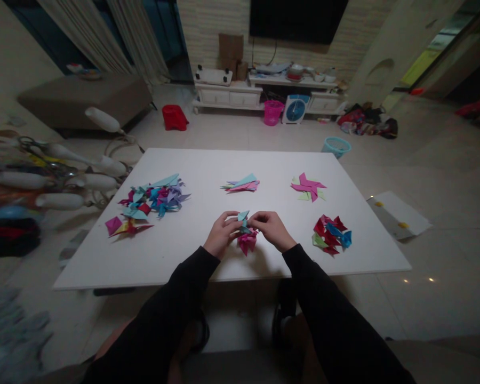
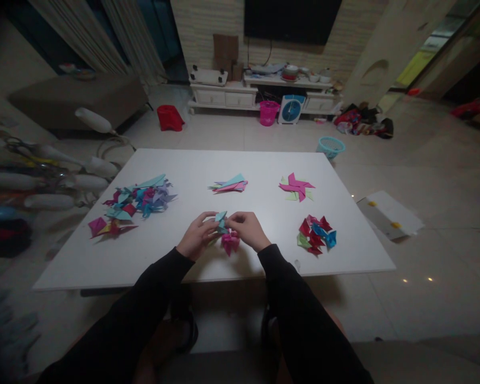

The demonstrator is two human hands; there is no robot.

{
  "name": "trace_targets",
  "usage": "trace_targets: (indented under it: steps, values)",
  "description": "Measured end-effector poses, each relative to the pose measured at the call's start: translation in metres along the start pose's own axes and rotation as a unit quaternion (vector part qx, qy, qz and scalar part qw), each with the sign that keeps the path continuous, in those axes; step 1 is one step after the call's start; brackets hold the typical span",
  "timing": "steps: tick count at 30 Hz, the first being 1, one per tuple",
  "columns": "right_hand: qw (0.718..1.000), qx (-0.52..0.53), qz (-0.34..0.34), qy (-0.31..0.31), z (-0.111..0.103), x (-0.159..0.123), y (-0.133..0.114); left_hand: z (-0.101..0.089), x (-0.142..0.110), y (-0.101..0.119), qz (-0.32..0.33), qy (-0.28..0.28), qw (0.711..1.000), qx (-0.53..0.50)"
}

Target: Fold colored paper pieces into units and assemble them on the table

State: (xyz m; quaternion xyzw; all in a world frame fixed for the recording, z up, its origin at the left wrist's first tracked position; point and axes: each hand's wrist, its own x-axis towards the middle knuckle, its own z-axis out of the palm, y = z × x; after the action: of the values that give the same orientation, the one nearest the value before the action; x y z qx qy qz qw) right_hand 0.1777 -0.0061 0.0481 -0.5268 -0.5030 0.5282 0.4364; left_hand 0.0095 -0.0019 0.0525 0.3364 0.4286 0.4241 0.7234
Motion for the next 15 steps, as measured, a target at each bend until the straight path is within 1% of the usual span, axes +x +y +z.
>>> trace_targets:
  steps: [10,15]
  values:
    - [1.000,0.015,-0.003,0.011,-0.0008,-0.0003,-0.0004,-0.0015,0.0024,-0.0014,0.010,0.031,0.999,-0.015]
    - [1.000,0.019,0.001,0.015,-0.0008,-0.0002,0.0003,-0.0033,0.0034,-0.0030,0.008,0.027,0.999,-0.020]
